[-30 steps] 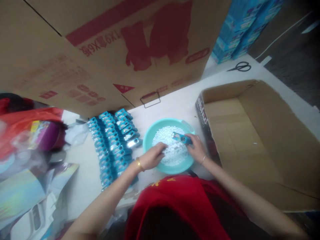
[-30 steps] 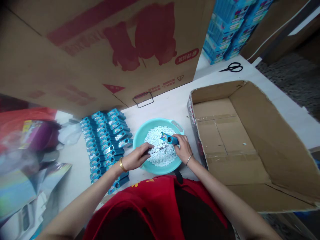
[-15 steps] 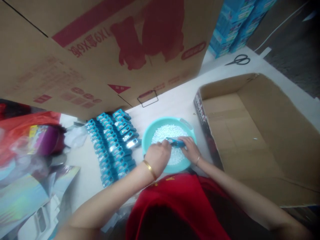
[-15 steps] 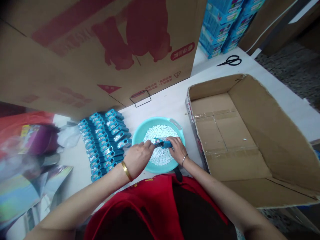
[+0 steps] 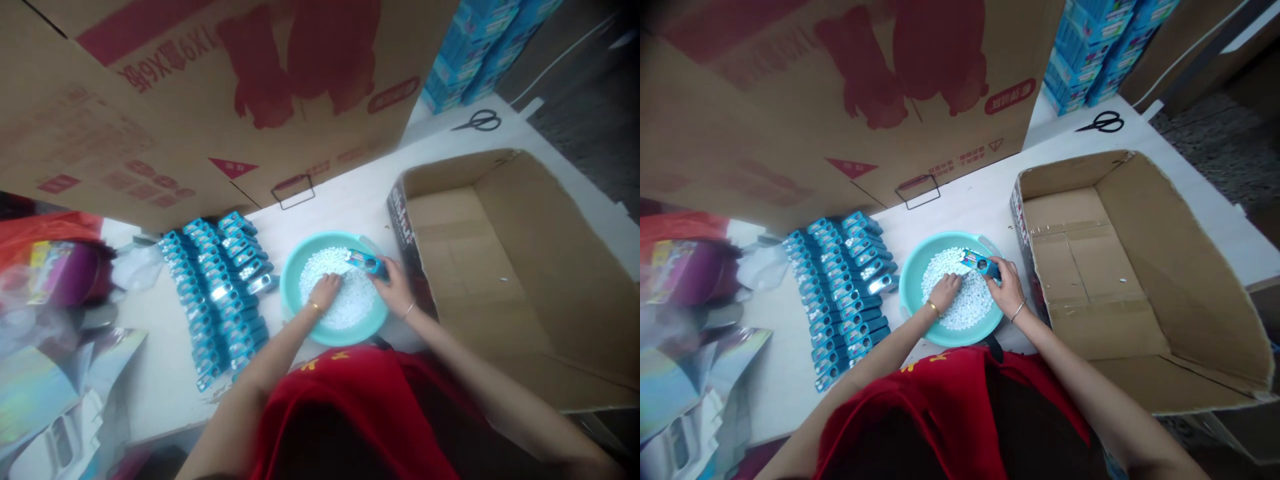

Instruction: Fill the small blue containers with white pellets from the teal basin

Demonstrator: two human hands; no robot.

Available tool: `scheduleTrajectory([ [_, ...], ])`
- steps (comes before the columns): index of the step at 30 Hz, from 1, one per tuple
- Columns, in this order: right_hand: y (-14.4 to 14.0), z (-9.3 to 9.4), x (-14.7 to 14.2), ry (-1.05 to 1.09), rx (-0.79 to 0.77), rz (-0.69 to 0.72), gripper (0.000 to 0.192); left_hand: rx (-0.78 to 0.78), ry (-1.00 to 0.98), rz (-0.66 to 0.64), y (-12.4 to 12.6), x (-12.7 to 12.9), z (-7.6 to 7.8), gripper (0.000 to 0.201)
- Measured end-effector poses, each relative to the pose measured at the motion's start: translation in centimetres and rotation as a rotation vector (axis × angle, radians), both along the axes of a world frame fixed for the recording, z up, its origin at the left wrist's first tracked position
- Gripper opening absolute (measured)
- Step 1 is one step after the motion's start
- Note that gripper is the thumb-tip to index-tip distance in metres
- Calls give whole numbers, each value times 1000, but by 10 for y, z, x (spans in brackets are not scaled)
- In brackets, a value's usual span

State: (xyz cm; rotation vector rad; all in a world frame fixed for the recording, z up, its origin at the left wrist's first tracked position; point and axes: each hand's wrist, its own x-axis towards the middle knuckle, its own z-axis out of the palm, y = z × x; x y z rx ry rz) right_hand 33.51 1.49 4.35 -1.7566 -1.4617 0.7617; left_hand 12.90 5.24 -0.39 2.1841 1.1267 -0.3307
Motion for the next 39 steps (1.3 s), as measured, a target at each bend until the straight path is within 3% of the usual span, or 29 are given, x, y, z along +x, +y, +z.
scheduleTrajectory([
  [7, -4, -11, 3, 60, -21, -26, 37, -176, -144, -64, -43, -3, -1, 37],
  [12, -4, -14, 5, 92, -34, -44, 38, -329, -339, -6, -49, -12, 18, 31],
  [17, -6, -12, 4, 77, -11, -32, 38, -339, -454, 96, -34, -35, 62, 28],
  [24, -8, -9, -5, -13, 63, 119, 40, -135, -398, 30, 5, -58, 142, 27],
  [29, -13, -6, -15, -64, 73, 237, 48, -45, -151, -64, 21, -40, 170, 26],
  [35, -18, -13, -22, -88, 63, 304, 51, 50, 284, -179, 16, 4, 208, 44],
  [39, -19, -18, -22, -33, 6, 298, 44, 107, 317, -215, 17, 4, 221, 33],
])
